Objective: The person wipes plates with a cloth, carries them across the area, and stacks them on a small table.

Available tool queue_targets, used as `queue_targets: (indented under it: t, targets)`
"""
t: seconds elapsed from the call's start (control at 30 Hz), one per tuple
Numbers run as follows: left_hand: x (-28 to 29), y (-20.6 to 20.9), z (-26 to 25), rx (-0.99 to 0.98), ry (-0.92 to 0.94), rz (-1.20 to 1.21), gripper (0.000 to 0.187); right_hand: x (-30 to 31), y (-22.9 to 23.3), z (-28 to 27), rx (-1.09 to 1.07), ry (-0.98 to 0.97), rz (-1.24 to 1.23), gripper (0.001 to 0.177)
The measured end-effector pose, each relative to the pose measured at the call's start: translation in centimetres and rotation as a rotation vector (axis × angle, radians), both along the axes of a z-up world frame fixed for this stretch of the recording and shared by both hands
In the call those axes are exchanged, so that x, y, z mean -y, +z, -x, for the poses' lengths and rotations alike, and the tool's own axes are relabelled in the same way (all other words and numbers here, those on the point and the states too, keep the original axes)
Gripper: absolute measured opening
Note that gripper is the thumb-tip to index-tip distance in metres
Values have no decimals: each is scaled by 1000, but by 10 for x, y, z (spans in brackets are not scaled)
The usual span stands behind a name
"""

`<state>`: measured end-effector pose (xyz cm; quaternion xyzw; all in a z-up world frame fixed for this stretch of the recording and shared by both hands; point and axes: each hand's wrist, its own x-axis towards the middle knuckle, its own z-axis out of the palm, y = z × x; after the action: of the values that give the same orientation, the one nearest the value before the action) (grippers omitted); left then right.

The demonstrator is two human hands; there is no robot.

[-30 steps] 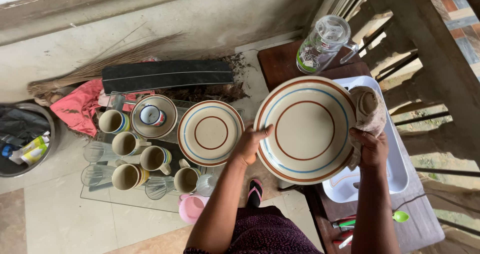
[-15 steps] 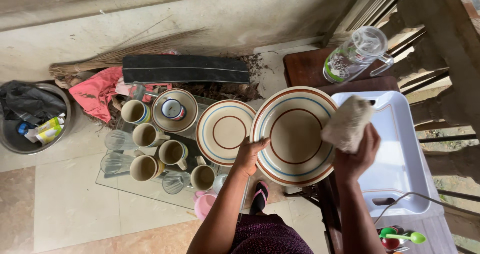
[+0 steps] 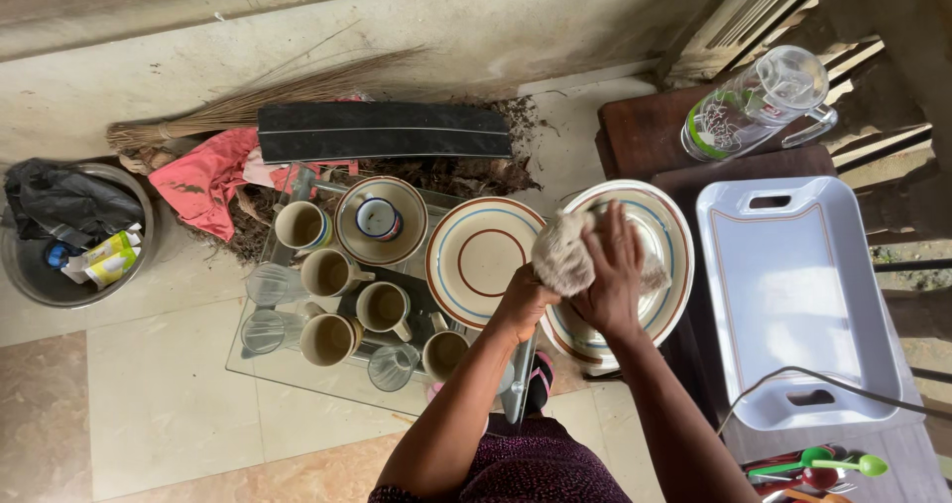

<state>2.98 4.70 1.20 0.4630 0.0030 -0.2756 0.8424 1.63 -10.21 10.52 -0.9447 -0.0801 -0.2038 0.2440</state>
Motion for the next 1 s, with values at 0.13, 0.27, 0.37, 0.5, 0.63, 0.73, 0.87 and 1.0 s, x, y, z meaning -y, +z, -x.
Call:
queue_targets:
  t: [0.13, 0.27, 0.37, 0.5, 0.63, 0.73, 0.87, 1.0]
  targets:
    - [-10, 2, -1, -4, -24, -47, 34, 18, -4, -29, 89, -223, 75, 85]
    - [-19, 43, 1, -33, -6, -83, 39, 36, 4, -28, -1, -469, 107, 82]
    - [-24, 54, -1, -9, 32, -34, 40, 47, 13, -20, 47, -552, 63, 82]
    - [-35, 63, -6, -46, 132, 63, 44, 50, 22, 2, 49, -545, -1, 80]
    - [-47, 69, -20, -100, 216, 93, 40, 30, 24, 31, -102, -538, -78, 85]
    - [-57, 66, -25, -147, 295, 181, 40, 33, 30, 38, -197, -560, -158, 75]
    - [-72, 63, -34, -120, 386, 154, 35, 49, 47, 41, -397, -707, -305, 66]
    - [-72, 80, -33, -39, 448, 223, 37, 38, 68, 37, -48, -588, -413, 60]
